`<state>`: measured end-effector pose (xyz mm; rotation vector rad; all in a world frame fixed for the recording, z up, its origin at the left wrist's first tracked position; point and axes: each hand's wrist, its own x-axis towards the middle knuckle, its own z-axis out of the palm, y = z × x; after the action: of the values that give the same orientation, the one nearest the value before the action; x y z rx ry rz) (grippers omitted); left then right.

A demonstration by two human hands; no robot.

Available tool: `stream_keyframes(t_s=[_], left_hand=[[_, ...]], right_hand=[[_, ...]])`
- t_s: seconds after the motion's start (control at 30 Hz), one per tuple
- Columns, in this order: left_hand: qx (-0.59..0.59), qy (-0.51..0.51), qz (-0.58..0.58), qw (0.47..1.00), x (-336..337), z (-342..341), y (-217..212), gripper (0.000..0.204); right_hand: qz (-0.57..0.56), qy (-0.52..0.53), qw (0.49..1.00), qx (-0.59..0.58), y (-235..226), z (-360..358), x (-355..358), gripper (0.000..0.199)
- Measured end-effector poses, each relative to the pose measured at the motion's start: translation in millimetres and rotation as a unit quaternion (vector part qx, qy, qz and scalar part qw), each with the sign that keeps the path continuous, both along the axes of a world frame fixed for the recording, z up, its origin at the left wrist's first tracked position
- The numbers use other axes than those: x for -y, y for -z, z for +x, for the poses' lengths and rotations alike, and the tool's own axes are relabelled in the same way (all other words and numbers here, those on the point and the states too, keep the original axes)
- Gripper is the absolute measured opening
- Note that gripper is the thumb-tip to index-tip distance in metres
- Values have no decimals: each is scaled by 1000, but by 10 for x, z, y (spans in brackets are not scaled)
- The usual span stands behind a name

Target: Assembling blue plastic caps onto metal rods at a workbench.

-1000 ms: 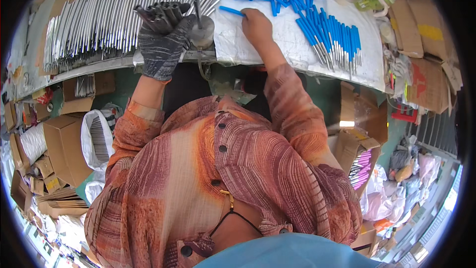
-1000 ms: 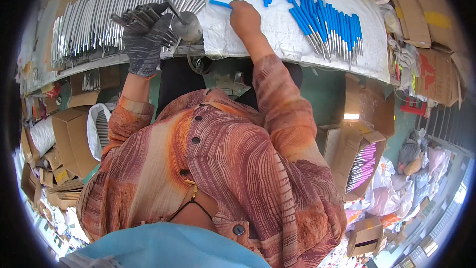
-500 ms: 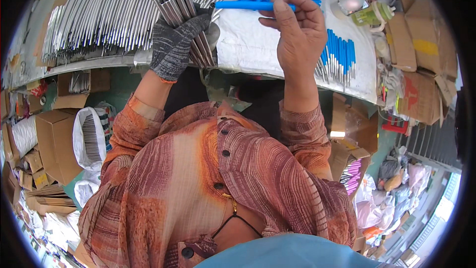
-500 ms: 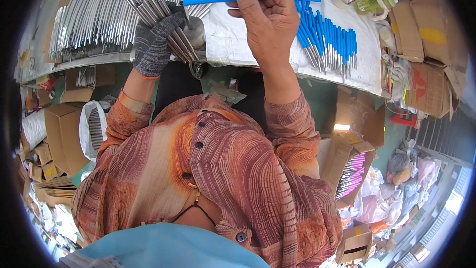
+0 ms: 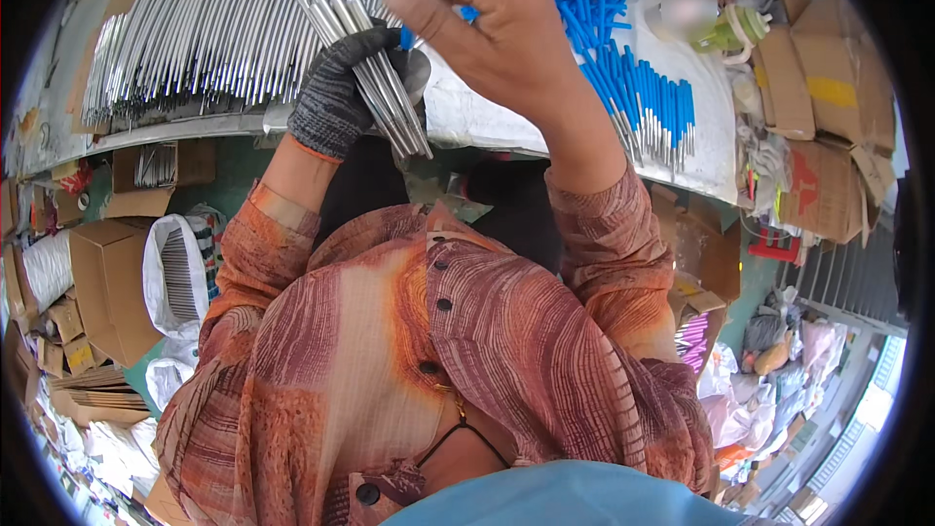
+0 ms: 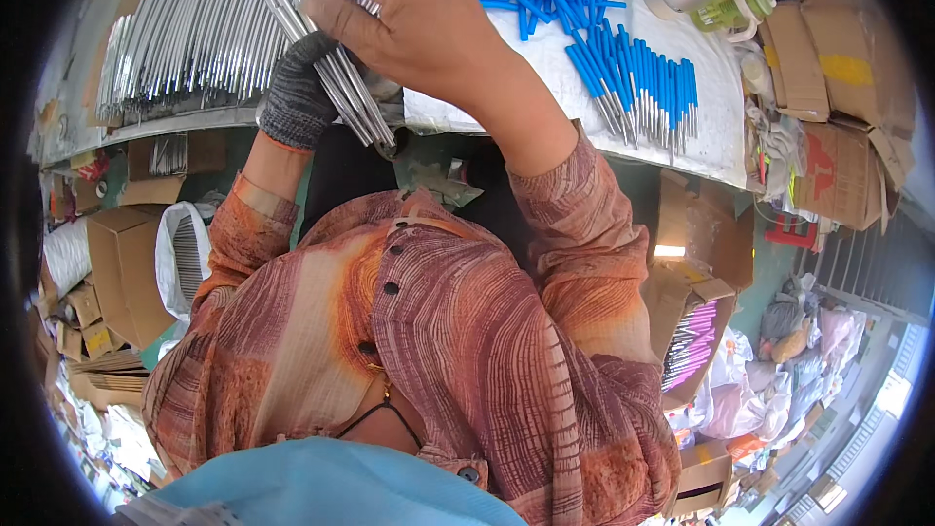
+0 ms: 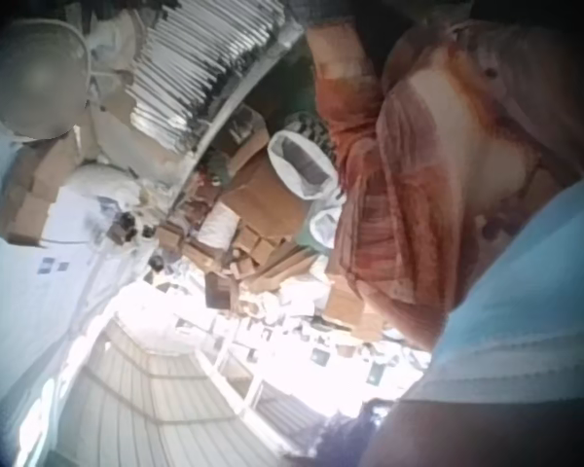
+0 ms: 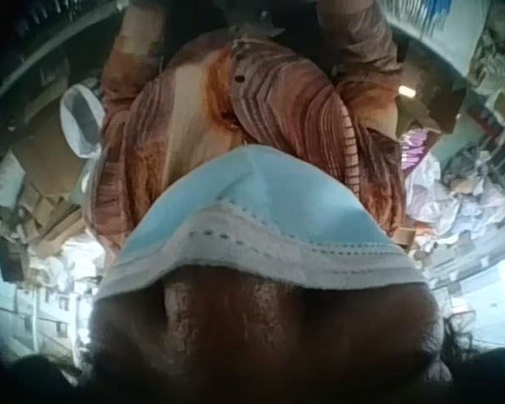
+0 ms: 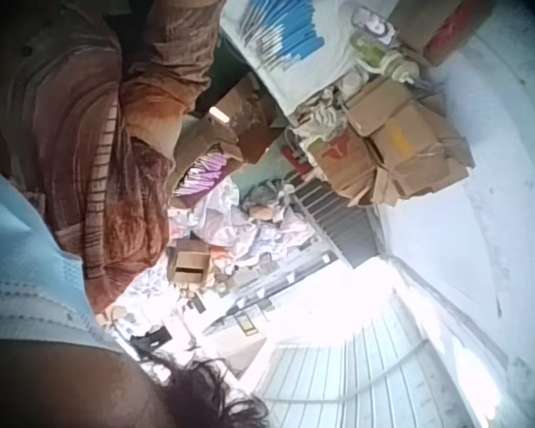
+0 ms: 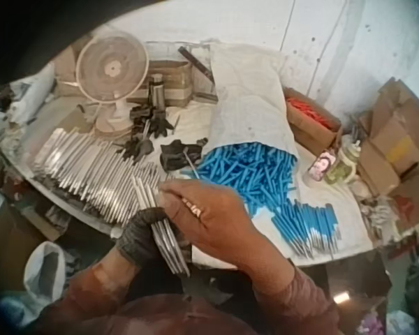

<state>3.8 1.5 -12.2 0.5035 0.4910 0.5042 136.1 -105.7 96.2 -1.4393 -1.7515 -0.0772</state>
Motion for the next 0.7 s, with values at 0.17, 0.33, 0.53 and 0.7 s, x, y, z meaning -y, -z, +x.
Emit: stream_keyframes(t_s=[0.17, 0.33, 0.53, 0.7], left_hand=[[81, 50, -93, 991, -204, -61, 201, 23], [-8, -50, -42, 998, -274, -92, 121, 17], [17, -36, -16, 999, -426, -210, 220, 12], [-70, -78, 39, 994, -420, -284, 199, 16]], right_hand=[[-34, -82, 951, -298, 412, -100, -162, 37], [-80, -60, 929, -356, 692, -170, -157, 35], [86, 138, 932, -325, 709, -65, -267, 33], [-20, 536, 843, 20, 707, 1379, 610, 36]])
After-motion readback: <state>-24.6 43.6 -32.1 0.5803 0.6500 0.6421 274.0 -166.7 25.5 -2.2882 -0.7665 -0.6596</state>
